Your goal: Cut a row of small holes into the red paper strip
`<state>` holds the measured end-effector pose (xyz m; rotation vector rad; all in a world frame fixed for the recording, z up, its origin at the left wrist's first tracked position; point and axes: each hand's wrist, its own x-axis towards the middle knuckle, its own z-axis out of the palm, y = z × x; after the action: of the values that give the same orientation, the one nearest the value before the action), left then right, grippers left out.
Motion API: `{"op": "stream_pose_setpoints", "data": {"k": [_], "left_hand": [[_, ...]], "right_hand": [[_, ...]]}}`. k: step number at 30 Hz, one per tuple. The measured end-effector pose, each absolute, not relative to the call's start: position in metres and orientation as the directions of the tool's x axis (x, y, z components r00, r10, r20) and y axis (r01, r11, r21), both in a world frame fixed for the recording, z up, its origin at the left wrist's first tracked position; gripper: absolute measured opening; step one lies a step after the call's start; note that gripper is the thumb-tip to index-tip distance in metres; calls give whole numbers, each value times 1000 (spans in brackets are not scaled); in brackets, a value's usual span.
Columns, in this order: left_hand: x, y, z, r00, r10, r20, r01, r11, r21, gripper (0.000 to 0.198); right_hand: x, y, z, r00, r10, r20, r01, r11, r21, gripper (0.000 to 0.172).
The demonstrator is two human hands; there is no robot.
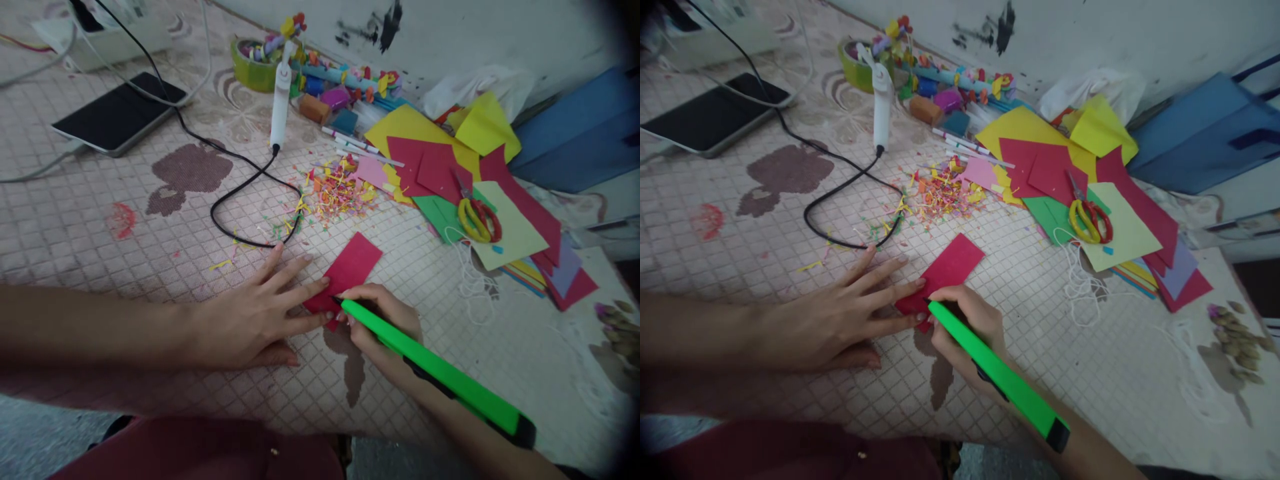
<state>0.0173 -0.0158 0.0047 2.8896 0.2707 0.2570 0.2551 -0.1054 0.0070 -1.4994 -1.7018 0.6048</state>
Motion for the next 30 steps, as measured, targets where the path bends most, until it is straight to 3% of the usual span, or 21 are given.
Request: {"op": "stream_pose_setpoints", "data": {"k": [8, 24, 30], "left_hand": [[13, -7, 3, 975, 149, 166, 99, -955, 279, 59], [18, -14, 6, 968, 193, 160, 147, -954, 260, 57], [18, -13, 6, 971, 197, 139, 153, -949, 276, 60]], "right_hand": [[252, -101, 16, -6, 975, 224, 601, 183, -778, 23], [255, -105, 7, -6, 974, 227, 591, 187, -785, 32], [256, -104, 5, 6, 980, 199, 561, 161, -812, 28]]}}
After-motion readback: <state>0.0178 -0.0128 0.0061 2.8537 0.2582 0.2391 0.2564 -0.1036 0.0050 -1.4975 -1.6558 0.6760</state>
